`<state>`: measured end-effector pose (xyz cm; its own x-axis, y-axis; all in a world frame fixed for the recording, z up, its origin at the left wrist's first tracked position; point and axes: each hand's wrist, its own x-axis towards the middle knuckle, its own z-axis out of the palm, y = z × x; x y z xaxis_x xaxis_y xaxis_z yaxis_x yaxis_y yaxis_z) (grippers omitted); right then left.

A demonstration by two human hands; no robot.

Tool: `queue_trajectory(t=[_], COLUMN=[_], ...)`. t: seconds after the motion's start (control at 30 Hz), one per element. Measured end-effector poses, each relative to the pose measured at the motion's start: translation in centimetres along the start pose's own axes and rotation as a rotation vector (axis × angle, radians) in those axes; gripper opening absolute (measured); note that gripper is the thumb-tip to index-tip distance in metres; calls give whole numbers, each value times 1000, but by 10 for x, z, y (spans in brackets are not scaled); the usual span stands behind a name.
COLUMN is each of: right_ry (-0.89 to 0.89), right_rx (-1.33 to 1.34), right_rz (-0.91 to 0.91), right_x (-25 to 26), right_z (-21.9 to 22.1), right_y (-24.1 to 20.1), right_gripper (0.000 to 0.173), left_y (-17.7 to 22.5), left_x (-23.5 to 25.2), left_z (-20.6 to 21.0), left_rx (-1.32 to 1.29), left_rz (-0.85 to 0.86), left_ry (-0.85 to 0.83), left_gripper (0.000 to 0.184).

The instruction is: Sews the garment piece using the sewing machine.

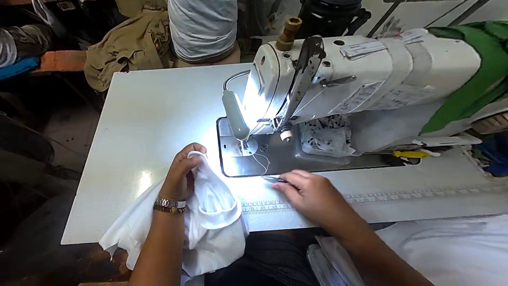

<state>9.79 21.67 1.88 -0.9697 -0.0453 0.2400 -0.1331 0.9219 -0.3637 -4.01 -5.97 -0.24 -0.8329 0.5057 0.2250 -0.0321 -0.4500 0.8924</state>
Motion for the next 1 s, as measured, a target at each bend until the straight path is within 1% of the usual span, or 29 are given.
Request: queue_trajectory(t=[0.07,0.1,0.17,0.23,0.3,0.37,0.43,0.5,0.53,0.6,0.63,0.7,0.77,0.8,0.87,0.9,0.93,1.0], right_ry=[56,85,131,162,206,244,210,124,84,15,-1,-32,-50,-50,-24,-9,-2,1], right_rx=[-69,-105,-179,-211,-189,-75,145,380,457,558,586,623,639,641,617,602,583,510], right_rz=[103,133,144,144,121,82,82,107,115,137,151,194,233,248,251,252,254,256], right_x=[-6,-9,-14,-17,-16,-8,4,18,24,33,35,36,34,32,29,28,27,25], right_z=[-11,-14,-14,-9,-3,3,12,25,32,40,41,39,36,37,39,41,42,44], right_y=[13,20,35,41,37,16,-17,-46,-56,-67,-70,-73,-72,-72,-69,-66,-63,-57], right_gripper=[23,23,26,30,38,39,37,34,31,14,11,13,12,12,11,9,11,23], left_y=[-2,-2,4,10,15,15,12,11,11,13,14,15,20,20,15,11,6,1], left_x=[2,2,4,5,9,12,15,17,17,17,16,16,18,20,27,32,37,46], left_z=[1,3,10,17,22,23,25,25,25,23,21,15,12,12,12,13,13,19], left_rx=[49,79,143,207,299,417,506,555,575,606,642,776,916,988,1119,1171,1212,1281], left_rz=[-25,-45,-91,-141,-179,-173,-145,-139,-147,-154,-138,-67,-32,-15,25,18,2,-66], left_ry=[15,37,71,102,97,67,49,50,54,77,106,193,305,325,298,270,244,191], left_gripper=[11,12,17,17,17,18,15,13,10,7,7,10,15,18,20,22,23,25])
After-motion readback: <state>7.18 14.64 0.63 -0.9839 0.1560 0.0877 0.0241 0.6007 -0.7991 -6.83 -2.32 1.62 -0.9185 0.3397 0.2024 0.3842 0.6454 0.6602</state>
